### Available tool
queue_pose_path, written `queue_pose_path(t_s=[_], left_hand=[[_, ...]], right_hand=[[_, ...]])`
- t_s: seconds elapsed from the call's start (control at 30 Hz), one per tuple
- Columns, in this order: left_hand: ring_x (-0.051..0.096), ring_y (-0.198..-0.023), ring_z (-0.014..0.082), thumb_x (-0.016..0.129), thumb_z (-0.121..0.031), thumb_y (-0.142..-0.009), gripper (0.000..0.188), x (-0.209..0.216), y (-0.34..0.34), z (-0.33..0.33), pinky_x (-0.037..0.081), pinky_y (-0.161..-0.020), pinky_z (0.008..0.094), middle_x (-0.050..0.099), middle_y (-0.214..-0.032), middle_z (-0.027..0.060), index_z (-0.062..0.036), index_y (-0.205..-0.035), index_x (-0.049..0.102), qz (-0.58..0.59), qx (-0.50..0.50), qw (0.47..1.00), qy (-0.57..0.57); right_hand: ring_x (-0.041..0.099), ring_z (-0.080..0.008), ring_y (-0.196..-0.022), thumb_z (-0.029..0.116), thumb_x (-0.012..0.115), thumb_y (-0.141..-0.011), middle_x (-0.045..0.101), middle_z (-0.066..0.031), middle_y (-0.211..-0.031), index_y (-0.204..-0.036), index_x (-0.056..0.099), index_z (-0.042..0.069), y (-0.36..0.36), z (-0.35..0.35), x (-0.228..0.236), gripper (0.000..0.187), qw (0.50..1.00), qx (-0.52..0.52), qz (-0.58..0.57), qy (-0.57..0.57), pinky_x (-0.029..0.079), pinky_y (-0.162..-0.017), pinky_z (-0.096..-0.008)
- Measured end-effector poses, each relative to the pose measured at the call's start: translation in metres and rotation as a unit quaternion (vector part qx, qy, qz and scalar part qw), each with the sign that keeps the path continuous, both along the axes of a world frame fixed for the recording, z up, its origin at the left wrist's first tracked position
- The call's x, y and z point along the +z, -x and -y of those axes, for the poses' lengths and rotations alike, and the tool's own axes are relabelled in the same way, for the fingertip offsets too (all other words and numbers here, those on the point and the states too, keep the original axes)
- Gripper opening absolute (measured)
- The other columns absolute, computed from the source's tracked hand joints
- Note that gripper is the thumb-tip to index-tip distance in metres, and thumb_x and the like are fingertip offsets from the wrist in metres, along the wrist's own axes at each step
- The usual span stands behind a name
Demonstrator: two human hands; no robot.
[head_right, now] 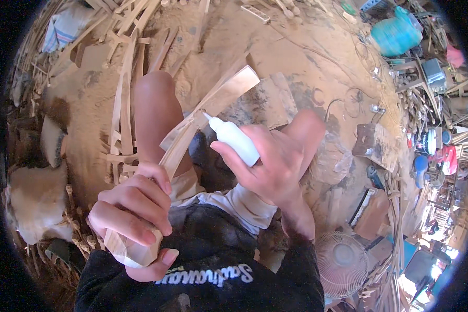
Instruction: The person applies glue from a bottle to a wooden cross-shaped object and then uses a power sander to smooth the surface of a wooden spoon-like piece.
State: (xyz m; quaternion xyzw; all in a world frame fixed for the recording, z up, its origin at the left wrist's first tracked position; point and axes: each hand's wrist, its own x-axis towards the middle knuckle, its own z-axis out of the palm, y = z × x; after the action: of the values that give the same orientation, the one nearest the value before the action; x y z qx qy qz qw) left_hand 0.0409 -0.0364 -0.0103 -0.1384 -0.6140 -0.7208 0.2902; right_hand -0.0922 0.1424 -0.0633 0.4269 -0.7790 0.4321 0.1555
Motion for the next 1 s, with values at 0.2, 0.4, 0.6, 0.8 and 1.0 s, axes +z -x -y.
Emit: queue_pose_path(t_s=[0.2, 0.4, 0.6, 0.8, 1.0], left_hand=[[0.059, -0.058, 0.0234, 0.081, 0.001, -0.059, 0.033, 0.002, 0.0, -0.003, 0.048, -0.07, 0.0445, 0.066, -0.071, 0.0087, -0.0052, -0.088, 0.066, 0.003, 0.009, 1.0, 0.0], [0.056, -0.064, 0.0198, 0.081, -0.009, -0.06, 0.049, -0.004, 0.0, 0.007, 0.042, -0.08, 0.0425, 0.064, -0.077, 0.0053, -0.0128, -0.101, 0.054, -0.012, -0.026, 0.997, 0.069], [0.053, -0.065, 0.0193, 0.08, -0.013, -0.059, 0.051, -0.004, -0.002, 0.013, 0.04, -0.083, 0.0421, 0.062, -0.075, 0.0043, -0.0136, -0.101, 0.05, -0.02, -0.009, 0.997, 0.07], [0.048, -0.071, 0.0182, 0.079, -0.026, -0.06, 0.051, -0.018, 0.008, -0.002, 0.038, -0.089, 0.0424, 0.051, -0.076, 0.0011, -0.0172, -0.098, 0.045, -0.009, 0.063, 0.998, -0.021], [0.041, -0.086, 0.0215, 0.069, -0.04, -0.072, 0.054, -0.016, 0.0, 0.011, 0.03, -0.111, 0.0522, 0.041, -0.091, 0.0064, -0.0102, -0.112, 0.049, -0.044, 0.164, 0.984, -0.058]], right_hand=[[0.072, -0.0244, -0.066, 0.014, 0.092, -0.075, 0.073, -0.0118, -0.079, -0.095, 0.07, 0.0, 0.0, 0.001, 0.009, 0.032, 1.0, 0.002, 0.011, -0.008, 0.054, -0.058, -0.0325], [0.071, -0.0229, -0.063, 0.014, 0.091, -0.076, 0.073, -0.01, -0.079, -0.094, 0.071, 0.001, -0.003, -0.005, 0.0, 0.031, 0.999, -0.015, 0.049, 0.003, 0.053, -0.057, -0.0319], [0.066, -0.0238, -0.075, 0.015, 0.09, -0.077, 0.071, -0.0116, -0.085, -0.096, 0.073, 0.0, -0.001, -0.021, -0.02, 0.03, 0.991, -0.096, 0.088, 0.043, 0.051, -0.071, -0.0299], [0.062, -0.0103, -0.093, 0.005, 0.065, -0.098, 0.07, -0.004, -0.1, -0.124, 0.064, -0.003, 0.026, -0.114, -0.051, 0.027, 0.862, -0.262, 0.281, 0.33, 0.049, -0.083, -0.0284], [0.064, -0.0131, -0.099, 0.012, 0.08, -0.087, 0.074, -0.0038, -0.104, -0.11, 0.074, 0.001, 0.064, -0.213, -0.277, 0.027, 0.813, -0.485, 0.287, 0.146, 0.05, -0.094, -0.0338]])
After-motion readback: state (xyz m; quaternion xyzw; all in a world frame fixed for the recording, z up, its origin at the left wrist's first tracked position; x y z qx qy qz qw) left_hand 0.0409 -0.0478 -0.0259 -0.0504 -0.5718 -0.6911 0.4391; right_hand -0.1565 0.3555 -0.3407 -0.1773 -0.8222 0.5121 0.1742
